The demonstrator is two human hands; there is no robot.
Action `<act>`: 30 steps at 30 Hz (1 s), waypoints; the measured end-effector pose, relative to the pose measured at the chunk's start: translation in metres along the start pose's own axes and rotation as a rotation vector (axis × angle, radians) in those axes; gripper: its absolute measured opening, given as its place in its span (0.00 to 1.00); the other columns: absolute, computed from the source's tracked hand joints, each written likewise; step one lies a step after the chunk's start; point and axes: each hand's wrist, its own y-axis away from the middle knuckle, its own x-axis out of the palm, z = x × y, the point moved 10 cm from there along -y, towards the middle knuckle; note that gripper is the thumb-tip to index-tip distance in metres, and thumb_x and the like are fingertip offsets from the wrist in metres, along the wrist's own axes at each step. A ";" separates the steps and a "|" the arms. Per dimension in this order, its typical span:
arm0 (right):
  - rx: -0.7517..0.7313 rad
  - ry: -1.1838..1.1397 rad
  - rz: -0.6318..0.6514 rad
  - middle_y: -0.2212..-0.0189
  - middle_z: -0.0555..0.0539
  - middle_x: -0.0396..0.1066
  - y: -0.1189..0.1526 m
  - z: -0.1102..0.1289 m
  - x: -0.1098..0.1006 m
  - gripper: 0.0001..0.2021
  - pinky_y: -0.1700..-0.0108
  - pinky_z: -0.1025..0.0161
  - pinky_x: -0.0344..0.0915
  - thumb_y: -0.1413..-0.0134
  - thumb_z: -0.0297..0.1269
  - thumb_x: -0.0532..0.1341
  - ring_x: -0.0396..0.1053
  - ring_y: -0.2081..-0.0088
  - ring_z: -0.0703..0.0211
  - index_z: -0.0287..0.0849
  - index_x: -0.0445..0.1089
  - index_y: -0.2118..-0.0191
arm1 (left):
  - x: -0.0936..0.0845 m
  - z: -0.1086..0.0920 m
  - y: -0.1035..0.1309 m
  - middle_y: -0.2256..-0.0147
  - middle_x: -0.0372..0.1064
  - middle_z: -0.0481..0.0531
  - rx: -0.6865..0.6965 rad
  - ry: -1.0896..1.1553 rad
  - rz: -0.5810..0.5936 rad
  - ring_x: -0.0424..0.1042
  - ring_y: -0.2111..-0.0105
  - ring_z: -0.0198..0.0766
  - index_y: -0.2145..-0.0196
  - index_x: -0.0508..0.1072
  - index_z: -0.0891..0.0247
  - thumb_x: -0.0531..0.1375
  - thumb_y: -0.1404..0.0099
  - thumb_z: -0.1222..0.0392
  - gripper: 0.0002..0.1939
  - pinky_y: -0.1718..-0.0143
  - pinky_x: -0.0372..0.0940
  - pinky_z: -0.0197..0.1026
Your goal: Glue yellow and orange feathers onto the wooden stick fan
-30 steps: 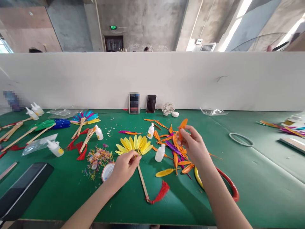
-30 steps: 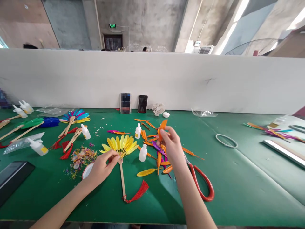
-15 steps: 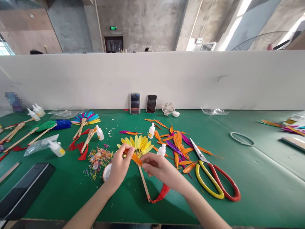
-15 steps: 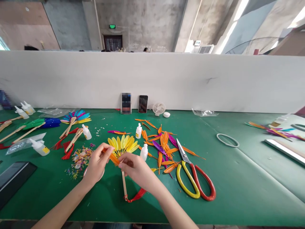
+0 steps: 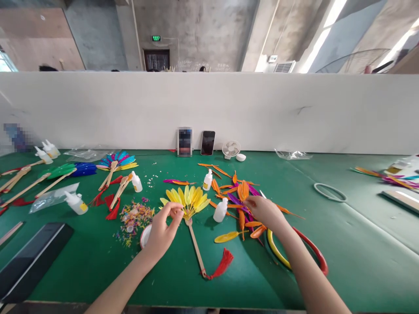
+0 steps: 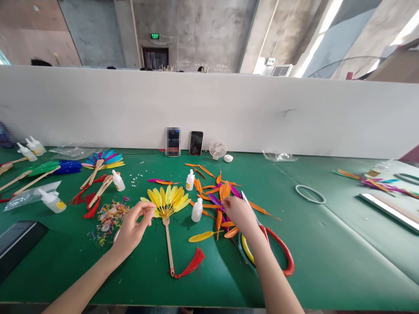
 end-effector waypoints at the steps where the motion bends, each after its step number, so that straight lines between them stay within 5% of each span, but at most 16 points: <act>1: -0.024 0.059 -0.014 0.78 0.47 0.71 -0.003 0.004 -0.001 0.12 0.73 0.65 0.57 0.50 0.32 0.51 0.68 0.73 0.56 0.43 0.67 0.78 | 0.002 0.001 0.000 0.75 0.66 0.49 -0.004 -0.005 0.006 0.66 0.75 0.35 0.68 0.66 0.61 0.51 0.39 0.51 0.11 0.75 0.62 0.35; 9: -0.119 0.263 0.040 0.62 0.40 0.71 -0.045 0.037 0.016 0.17 0.62 0.65 0.57 0.52 0.21 0.49 0.66 0.58 0.54 0.39 0.71 0.61 | 0.005 0.003 0.002 0.76 0.66 0.49 0.024 -0.034 0.022 0.67 0.76 0.34 0.68 0.66 0.61 0.51 0.39 0.53 0.10 0.76 0.62 0.35; 16: -0.156 0.318 0.123 0.61 0.37 0.68 -0.055 0.035 0.040 0.15 0.61 0.61 0.56 0.53 0.20 0.49 0.63 0.55 0.48 0.38 0.71 0.65 | 0.003 0.006 0.003 0.74 0.67 0.50 0.007 -0.041 0.019 0.67 0.74 0.35 0.68 0.67 0.61 0.51 0.39 0.53 0.11 0.75 0.63 0.35; 23: -0.116 0.302 0.176 0.59 0.37 0.68 -0.053 0.026 0.045 0.15 0.63 0.61 0.56 0.52 0.19 0.48 0.66 0.57 0.50 0.35 0.67 0.62 | 0.001 0.005 0.003 0.75 0.67 0.49 0.002 -0.025 0.005 0.68 0.75 0.35 0.68 0.67 0.62 0.51 0.40 0.53 0.10 0.75 0.62 0.36; 30: -0.053 0.270 0.240 0.67 0.42 0.72 -0.053 0.015 0.044 0.09 0.68 0.64 0.56 0.52 0.24 0.52 0.69 0.64 0.53 0.38 0.68 0.66 | 0.001 0.009 0.002 0.75 0.67 0.49 -0.013 -0.011 0.012 0.67 0.75 0.35 0.68 0.66 0.61 0.50 0.39 0.52 0.12 0.75 0.62 0.35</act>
